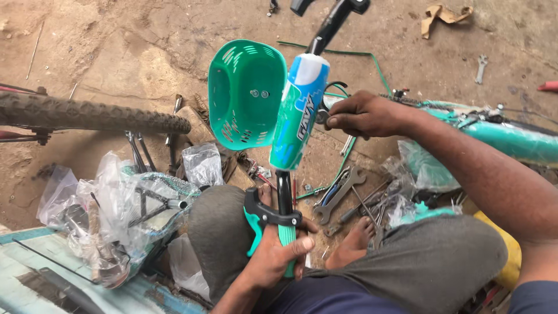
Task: The person assembles a bicycle by attaching the handlebars and a front basket to the frame. They use a wrench to tighten the bolts securing the basket and handlebars to the stem.
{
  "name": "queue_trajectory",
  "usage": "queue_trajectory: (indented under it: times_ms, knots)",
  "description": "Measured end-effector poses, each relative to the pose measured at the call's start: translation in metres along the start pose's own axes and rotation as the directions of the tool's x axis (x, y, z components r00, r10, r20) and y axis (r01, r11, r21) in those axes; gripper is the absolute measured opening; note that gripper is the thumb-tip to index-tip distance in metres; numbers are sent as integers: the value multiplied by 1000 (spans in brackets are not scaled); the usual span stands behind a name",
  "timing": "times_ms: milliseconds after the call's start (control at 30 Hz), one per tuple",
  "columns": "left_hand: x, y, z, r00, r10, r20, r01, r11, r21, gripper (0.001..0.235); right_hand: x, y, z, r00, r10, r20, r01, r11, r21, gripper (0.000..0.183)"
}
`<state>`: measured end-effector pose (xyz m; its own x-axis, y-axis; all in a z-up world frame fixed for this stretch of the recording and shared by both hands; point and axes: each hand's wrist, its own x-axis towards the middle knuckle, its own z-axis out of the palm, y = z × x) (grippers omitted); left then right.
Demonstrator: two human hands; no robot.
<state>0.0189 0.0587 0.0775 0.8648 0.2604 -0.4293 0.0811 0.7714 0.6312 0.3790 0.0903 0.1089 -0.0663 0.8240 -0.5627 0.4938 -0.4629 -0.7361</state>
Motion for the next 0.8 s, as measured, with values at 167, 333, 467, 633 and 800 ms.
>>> queue_trajectory:
  times_ms: [167,333,467,633,800]
  knots:
    - [4,4,-2,997,-25,72,30,997,-70,45,14,9,-6,954,-285,92,295,947,-130,31]
    - [3,-22,-9,997,-62,53,73,970,-233,44,31,6,0,803,184,566,-271,960,73,34]
    - [7,-49,-23,996,-67,60,79,973,-215,43,31,-7,-2,873,195,446,-240,970,47,35]
    - [9,-93,-42,996,63,70,-58,996,-69,39,23,-1,5,943,97,317,-118,992,46,28]
    - [13,-142,-57,967,150,208,-76,942,-327,55,24,8,14,949,180,259,-173,984,-50,27]
